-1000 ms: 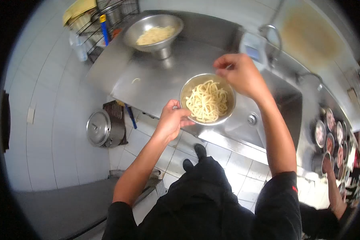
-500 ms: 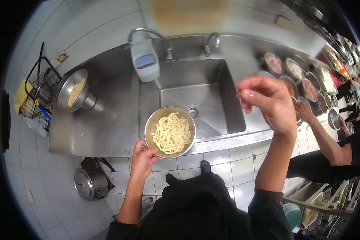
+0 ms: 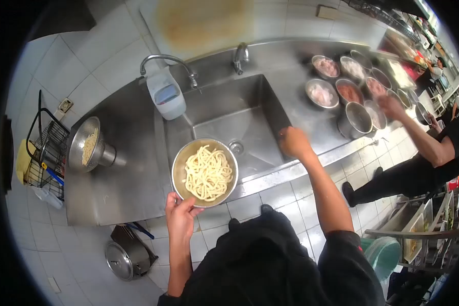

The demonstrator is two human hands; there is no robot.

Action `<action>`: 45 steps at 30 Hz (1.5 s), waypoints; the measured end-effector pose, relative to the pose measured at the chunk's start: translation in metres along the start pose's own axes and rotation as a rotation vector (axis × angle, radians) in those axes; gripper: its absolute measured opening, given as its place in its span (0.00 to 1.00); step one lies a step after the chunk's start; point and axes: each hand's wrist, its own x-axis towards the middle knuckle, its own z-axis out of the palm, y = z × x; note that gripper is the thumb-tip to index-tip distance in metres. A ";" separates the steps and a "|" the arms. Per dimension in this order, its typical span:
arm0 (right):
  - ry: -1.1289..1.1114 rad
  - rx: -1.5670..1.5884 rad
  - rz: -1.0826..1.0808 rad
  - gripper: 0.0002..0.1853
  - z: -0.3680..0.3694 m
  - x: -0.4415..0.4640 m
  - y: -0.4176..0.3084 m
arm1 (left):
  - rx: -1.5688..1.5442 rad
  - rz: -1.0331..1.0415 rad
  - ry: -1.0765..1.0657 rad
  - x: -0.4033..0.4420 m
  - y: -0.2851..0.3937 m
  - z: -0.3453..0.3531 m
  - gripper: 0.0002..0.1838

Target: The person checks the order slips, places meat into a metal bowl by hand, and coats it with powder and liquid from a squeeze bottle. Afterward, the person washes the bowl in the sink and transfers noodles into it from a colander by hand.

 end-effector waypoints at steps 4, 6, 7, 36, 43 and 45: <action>-0.142 0.757 0.298 0.21 0.023 0.056 -0.001 | -0.022 0.063 0.054 -0.012 -0.004 -0.009 0.12; -0.025 0.789 0.325 0.20 0.040 0.113 0.016 | -0.015 0.073 0.124 -0.017 -0.005 -0.005 0.12; 0.049 0.726 0.280 0.19 0.047 0.146 0.021 | -0.015 0.081 0.151 -0.017 -0.005 -0.003 0.12; 0.456 0.299 -0.122 0.17 0.103 0.344 -0.072 | -0.125 0.080 0.654 -0.027 -0.016 0.084 0.15; 0.242 0.509 0.128 0.16 0.096 0.365 -0.078 | -0.024 0.018 0.673 -0.031 -0.011 0.082 0.15; -0.020 0.381 0.067 0.17 0.078 0.362 -0.069 | -0.017 0.019 0.649 -0.031 -0.008 0.083 0.16</action>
